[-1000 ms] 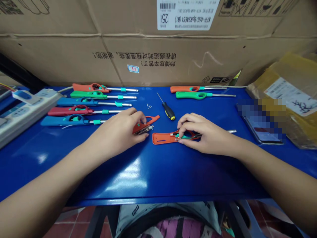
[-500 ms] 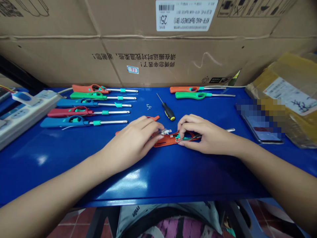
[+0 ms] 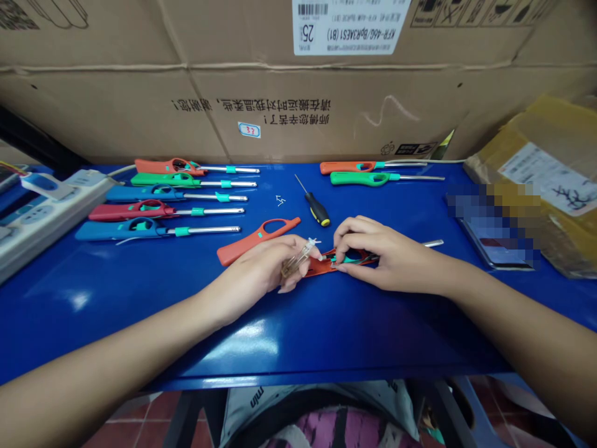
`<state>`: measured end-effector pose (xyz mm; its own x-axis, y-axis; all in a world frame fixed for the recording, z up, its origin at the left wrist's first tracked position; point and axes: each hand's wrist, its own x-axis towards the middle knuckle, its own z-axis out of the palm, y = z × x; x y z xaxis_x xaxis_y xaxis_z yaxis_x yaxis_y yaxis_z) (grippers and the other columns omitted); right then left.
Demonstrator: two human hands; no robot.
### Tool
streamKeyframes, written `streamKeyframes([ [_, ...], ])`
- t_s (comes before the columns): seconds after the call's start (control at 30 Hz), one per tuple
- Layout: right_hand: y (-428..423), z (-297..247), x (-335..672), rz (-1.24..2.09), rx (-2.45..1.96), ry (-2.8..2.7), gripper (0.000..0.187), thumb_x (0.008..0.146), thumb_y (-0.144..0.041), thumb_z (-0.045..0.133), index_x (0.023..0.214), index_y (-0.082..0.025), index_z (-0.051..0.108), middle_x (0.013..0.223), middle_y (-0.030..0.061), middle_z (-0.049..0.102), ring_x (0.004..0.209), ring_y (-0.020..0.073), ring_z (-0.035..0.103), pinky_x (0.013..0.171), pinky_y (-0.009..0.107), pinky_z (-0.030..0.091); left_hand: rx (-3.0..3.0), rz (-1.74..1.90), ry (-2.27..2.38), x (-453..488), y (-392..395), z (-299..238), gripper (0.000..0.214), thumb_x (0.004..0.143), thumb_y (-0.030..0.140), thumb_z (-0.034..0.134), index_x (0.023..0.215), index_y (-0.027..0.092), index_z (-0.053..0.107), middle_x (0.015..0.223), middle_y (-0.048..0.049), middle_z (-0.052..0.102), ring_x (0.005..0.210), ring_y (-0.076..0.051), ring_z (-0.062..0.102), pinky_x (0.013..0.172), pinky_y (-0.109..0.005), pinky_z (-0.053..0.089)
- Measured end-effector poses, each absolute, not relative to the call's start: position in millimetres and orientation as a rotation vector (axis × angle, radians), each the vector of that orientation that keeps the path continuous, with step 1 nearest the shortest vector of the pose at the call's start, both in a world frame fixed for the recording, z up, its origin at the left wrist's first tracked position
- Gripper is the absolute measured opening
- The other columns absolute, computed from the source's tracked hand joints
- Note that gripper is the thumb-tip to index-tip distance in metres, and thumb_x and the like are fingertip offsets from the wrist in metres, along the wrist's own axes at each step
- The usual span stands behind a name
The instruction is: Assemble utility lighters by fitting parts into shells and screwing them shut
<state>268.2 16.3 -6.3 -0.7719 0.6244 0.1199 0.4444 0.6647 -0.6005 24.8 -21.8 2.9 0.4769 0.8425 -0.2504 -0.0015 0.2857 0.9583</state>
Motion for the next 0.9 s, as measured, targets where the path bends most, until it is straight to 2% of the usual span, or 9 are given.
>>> streamKeyframes([
  [0.1, 16, -6, 267, 0.808, -0.848, -2.573, 0.006, 0.094, -0.023, 0.06, 0.095, -0.022, 0.066, 0.11, 0.0058, 0.059, 0.11, 0.0203, 0.053, 0.098, 0.038, 0.04, 1.12, 0.685, 0.949, 25, -21, 5, 0.034, 0.098, 0.042, 0.042, 0.09, 0.013, 0.059, 0.064, 0.0041, 0.038, 0.05, -0.007, 0.026, 0.046, -0.02, 0.025],
  [0.2, 16, -6, 267, 0.8, -0.845, -2.572, 0.006, 0.094, -0.023, 0.06, 0.095, -0.022, 0.065, 0.11, 0.0059, 0.059, 0.109, 0.0205, 0.053, 0.097, 0.038, 0.04, 1.215, 0.739, 0.96, 24, -22, 3, 0.037, 0.1, 0.049, 0.048, 0.095, 0.014, 0.061, 0.063, 0.006, 0.033, 0.052, -0.007, 0.024, 0.046, -0.02, 0.021],
  [0.27, 16, -6, 267, 0.793, -0.846, -2.572, 0.006, 0.094, -0.023, 0.06, 0.095, -0.022, 0.065, 0.11, 0.006, 0.059, 0.108, 0.0205, 0.054, 0.097, 0.038, 0.04, 1.319, 0.753, 0.965, 23, -23, 1, 0.034, 0.101, 0.046, 0.05, 0.103, 0.015, 0.063, 0.065, 0.0053, 0.038, 0.054, -0.008, 0.029, 0.048, -0.02, 0.026],
  [0.33, 16, -6, 268, 0.795, -0.846, -2.572, 0.006, 0.094, -0.023, 0.06, 0.094, -0.022, 0.066, 0.111, 0.0061, 0.059, 0.109, 0.0205, 0.054, 0.097, 0.038, 0.04, 1.481, 0.757, 0.97, 22, -23, -1, 0.03, 0.103, 0.041, 0.048, 0.107, 0.016, 0.064, 0.071, 0.0034, 0.047, 0.059, -0.008, 0.039, 0.054, -0.021, 0.036],
  [0.43, 15, -5, 270, 0.803, -0.847, -2.576, 0.006, 0.093, -0.024, 0.061, 0.093, -0.023, 0.067, 0.111, 0.006, 0.058, 0.11, 0.0206, 0.053, 0.099, 0.039, 0.04, 1.813, 0.802, 0.972, 20, -21, -2, 0.022, 0.103, 0.029, 0.048, 0.108, 0.018, 0.066, 0.089, -0.0005, 0.064, 0.079, -0.011, 0.058, 0.075, -0.024, 0.049],
  [0.5, 15, -4, 270, 0.809, -0.859, -2.583, 0.006, 0.092, -0.023, 0.062, 0.094, -0.023, 0.068, 0.113, 0.0059, 0.058, 0.111, 0.0209, 0.053, 0.1, 0.04, 0.04, 2.058, 0.854, 0.98, 18, -20, -2, 0.016, 0.102, 0.024, 0.052, 0.107, 0.017, 0.066, 0.099, -0.0015, 0.069, 0.091, -0.013, 0.064, 0.087, -0.026, 0.05],
  [0.57, 15, -3, 270, 0.816, -0.868, -2.588, 0.007, 0.092, -0.023, 0.061, 0.095, -0.024, 0.068, 0.114, 0.0059, 0.058, 0.112, 0.0212, 0.053, 0.1, 0.04, 0.04, 2.281, 0.886, 0.991, 15, -18, -3, 0.011, 0.099, 0.022, 0.058, 0.105, 0.016, 0.065, 0.099, -0.0011, 0.071, 0.09, -0.012, 0.066, 0.094, -0.028, 0.05],
  [0.67, 14, -3, 269, 0.827, -0.871, -2.582, 0.008, 0.093, -0.025, 0.06, 0.094, -0.024, 0.068, 0.114, 0.0063, 0.058, 0.111, 0.0217, 0.054, 0.097, 0.04, 0.042, 2.463, 0.872, 0.985, 12, -17, -3, 0.009, 0.098, 0.019, 0.06, 0.104, 0.016, 0.064, 0.097, -0.0001, 0.071, 0.084, -0.012, 0.066, 0.095, -0.029, 0.051],
  [0.9, 15, -5, 267, 0.824, -0.869, -2.555, 0.008, 0.092, -0.024, 0.061, 0.093, -0.024, 0.069, 0.113, 0.0066, 0.058, 0.11, 0.0215, 0.054, 0.095, 0.038, 0.043, 2.468, 0.7, 1.026, 14, -19, -4, 0.017, 0.1, 0.025, 0.055, 0.11, 0.016, 0.064, 0.105, -0.0046, 0.066, 0.098, -0.017, 0.063, 0.096, -0.034, 0.052],
])
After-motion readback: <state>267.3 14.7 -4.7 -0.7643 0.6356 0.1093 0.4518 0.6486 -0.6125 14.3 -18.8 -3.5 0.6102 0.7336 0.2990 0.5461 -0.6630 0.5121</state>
